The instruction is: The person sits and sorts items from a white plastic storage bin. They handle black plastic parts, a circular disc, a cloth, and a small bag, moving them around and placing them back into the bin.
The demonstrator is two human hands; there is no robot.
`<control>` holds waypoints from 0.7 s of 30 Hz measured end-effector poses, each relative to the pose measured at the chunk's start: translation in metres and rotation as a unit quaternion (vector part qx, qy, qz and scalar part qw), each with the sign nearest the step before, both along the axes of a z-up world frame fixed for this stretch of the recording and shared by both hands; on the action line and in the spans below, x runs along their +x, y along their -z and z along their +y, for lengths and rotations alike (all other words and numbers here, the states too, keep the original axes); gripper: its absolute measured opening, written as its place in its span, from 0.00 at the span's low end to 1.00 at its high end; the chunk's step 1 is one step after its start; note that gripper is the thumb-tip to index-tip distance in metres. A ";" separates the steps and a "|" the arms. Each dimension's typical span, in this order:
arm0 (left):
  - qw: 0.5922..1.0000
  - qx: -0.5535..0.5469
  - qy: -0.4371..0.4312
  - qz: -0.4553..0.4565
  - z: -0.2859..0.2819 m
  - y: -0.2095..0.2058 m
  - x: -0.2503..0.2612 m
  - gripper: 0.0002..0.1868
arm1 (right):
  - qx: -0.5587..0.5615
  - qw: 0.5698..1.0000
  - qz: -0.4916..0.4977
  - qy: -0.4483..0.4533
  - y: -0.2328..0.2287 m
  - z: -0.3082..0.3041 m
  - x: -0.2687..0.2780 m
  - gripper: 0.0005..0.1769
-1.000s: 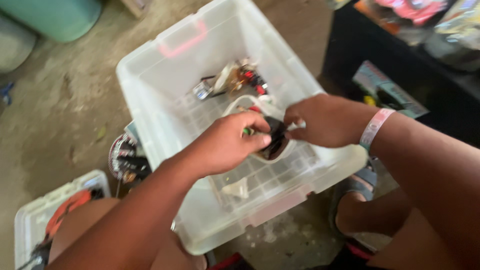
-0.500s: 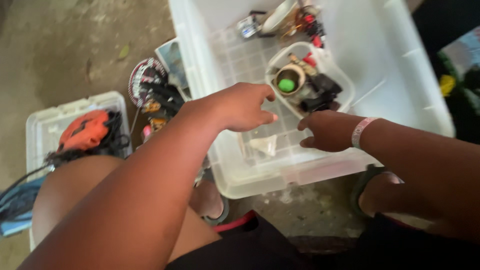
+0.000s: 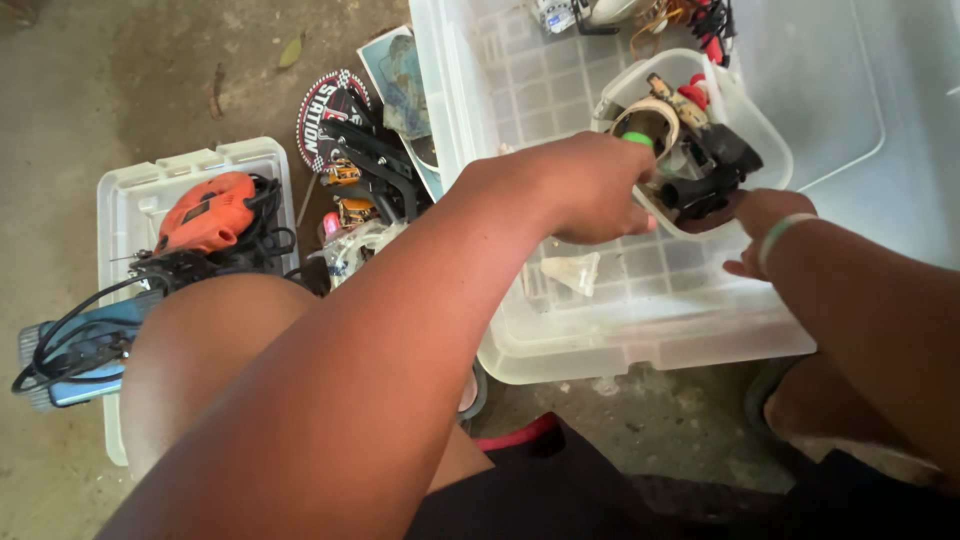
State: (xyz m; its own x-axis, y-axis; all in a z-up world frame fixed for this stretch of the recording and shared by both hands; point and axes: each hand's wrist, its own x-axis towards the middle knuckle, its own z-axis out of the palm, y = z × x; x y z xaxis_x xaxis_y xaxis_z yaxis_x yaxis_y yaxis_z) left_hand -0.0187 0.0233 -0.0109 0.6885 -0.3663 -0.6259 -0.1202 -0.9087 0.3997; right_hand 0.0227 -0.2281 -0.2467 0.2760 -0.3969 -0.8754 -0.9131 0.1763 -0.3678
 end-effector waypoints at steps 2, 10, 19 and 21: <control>1.000 -0.001 0.020 -0.012 -0.002 -0.001 0.002 0.30 | 0.030 0.996 0.036 0.077 0.025 -0.016 -0.001 0.28; 1.000 -0.011 0.008 -0.014 -0.005 0.000 0.010 0.30 | 0.166 0.984 -0.027 0.055 0.058 -0.021 0.003 0.21; 1.000 0.000 0.010 -0.029 0.000 -0.003 0.015 0.30 | 0.123 0.985 -0.124 -0.013 0.005 0.014 -0.008 0.17; 0.999 -0.007 0.011 -0.037 0.002 -0.002 0.016 0.30 | 0.126 0.981 -0.147 -0.019 0.000 0.014 -0.007 0.15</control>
